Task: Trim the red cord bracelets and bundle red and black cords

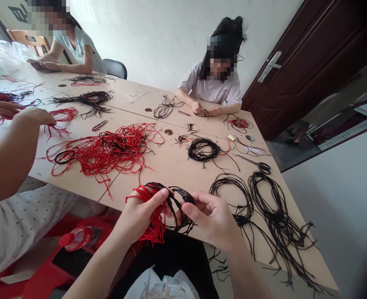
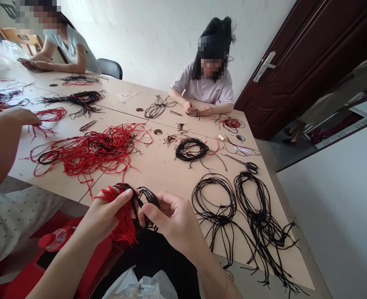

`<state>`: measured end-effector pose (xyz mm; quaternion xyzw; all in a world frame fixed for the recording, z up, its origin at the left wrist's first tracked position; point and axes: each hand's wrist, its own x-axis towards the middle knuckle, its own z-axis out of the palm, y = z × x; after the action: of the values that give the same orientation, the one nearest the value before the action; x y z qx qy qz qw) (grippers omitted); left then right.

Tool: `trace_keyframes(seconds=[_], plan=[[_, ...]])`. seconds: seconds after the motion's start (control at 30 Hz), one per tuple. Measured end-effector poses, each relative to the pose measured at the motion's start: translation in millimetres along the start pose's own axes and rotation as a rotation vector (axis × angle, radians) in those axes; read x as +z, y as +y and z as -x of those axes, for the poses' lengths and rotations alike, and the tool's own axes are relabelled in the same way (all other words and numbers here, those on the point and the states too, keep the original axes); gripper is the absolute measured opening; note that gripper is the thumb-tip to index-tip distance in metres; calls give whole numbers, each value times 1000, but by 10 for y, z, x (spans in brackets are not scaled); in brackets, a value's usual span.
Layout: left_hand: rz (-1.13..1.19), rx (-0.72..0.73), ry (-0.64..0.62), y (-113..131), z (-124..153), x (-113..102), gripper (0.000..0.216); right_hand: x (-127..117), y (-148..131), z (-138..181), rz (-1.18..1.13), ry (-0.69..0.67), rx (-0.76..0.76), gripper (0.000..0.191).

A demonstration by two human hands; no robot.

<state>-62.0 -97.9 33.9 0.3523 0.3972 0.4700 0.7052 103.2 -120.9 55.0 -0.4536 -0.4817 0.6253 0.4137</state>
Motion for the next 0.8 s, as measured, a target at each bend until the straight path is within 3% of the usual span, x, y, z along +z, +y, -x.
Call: trace_keyframes(seconds=[0.17, 0.3, 0.53, 0.8], plan=[[69, -45, 14, 7, -17, 36, 31, -45, 63, -27, 67, 51, -55, 28], [18, -34, -67, 36, -4, 81, 26, -67, 71, -21, 89, 64, -120, 30], [4, -49, -36, 84, 27, 94, 24, -72, 8, 50, -20, 2, -99, 32], [76, -85, -73, 106, 76, 73, 24, -38, -31, 69, -64, 34, 48, 36]])
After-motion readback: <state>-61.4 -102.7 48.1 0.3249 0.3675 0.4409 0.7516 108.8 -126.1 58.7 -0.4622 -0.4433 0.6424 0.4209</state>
